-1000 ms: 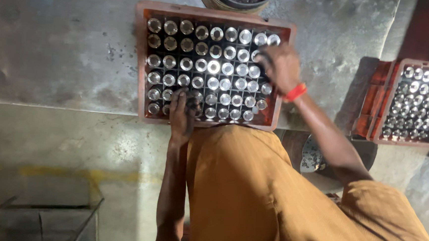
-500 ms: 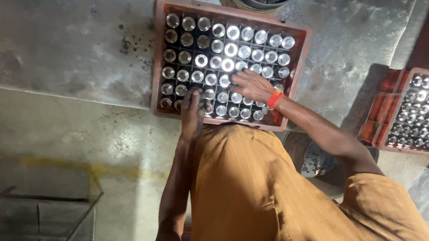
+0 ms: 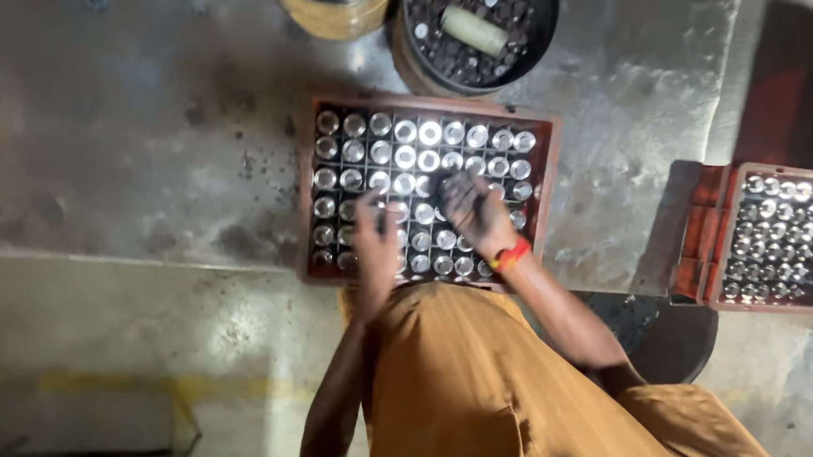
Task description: The person arranges small metal caps into a red plastic crate, placing them one by one into the grid slots. The person then uses a cylindrical object to press down on the caps to ensure they are seated properly.
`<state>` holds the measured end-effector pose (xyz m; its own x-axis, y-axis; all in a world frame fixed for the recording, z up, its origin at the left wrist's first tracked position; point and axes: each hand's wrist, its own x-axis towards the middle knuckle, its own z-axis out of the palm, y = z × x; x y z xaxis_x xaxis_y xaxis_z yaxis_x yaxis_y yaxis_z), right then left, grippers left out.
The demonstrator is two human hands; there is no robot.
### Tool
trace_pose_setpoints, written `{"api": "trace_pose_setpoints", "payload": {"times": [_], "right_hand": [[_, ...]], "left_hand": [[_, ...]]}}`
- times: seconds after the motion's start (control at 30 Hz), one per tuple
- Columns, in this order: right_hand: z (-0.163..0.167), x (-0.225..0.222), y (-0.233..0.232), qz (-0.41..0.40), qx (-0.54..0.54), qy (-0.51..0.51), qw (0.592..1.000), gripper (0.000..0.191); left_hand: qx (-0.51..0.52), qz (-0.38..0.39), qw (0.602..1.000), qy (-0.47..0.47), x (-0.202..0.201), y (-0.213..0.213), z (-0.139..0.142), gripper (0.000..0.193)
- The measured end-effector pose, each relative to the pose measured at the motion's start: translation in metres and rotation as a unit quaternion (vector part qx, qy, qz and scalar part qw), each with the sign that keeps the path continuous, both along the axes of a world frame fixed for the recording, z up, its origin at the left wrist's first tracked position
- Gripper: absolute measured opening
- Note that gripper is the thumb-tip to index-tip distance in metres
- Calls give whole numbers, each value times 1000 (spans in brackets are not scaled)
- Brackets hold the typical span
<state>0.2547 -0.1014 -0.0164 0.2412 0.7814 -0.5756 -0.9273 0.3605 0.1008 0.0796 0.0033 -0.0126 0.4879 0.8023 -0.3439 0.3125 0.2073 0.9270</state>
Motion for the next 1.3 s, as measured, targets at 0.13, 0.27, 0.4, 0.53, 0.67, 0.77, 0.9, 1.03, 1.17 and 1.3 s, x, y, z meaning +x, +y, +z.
{"api": "trace_pose_setpoints", "payload": {"times": [0.13, 0.27, 0.4, 0.53, 0.67, 0.77, 0.9, 1.03, 1.17, 1.3], "right_hand": [[41, 86, 26, -140, -59, -277, 949, 41], [82, 150, 74, 61, -174, -784, 593, 69], [90, 171, 125, 123, -283, -872, 380, 51], [72, 174, 158, 386, -410, -824, 61, 56], [71, 178, 160, 359, -412, -833, 88, 42], [84, 182, 128, 263, -380, -846, 267, 48], [107, 151, 50, 114, -147, -625, 758, 79], [86, 90, -20, -29, 6, -438, 899, 77], [45, 52, -67, -110, -12, -246, 963, 68], [32, 49, -112, -22, -194, -434, 880, 67]], "left_hand": [[271, 89, 954, 86, -27, 57, -18, 26], [374, 23, 879, 294, -35, 98, -31, 53], [157, -29, 942, 295, -27, 111, -31, 67], [170, -40, 936, 304, -25, 118, -28, 69], [138, -45, 939, 311, -25, 124, -28, 71], [138, -41, 933, 331, -23, 126, -34, 68], [147, -34, 933, 327, -22, 130, -42, 65], [163, -32, 945, 281, -28, 133, -48, 67], [242, 0, 951, 194, -37, 130, -52, 67], [324, 42, 926, 190, -39, 124, -50, 56]]}}
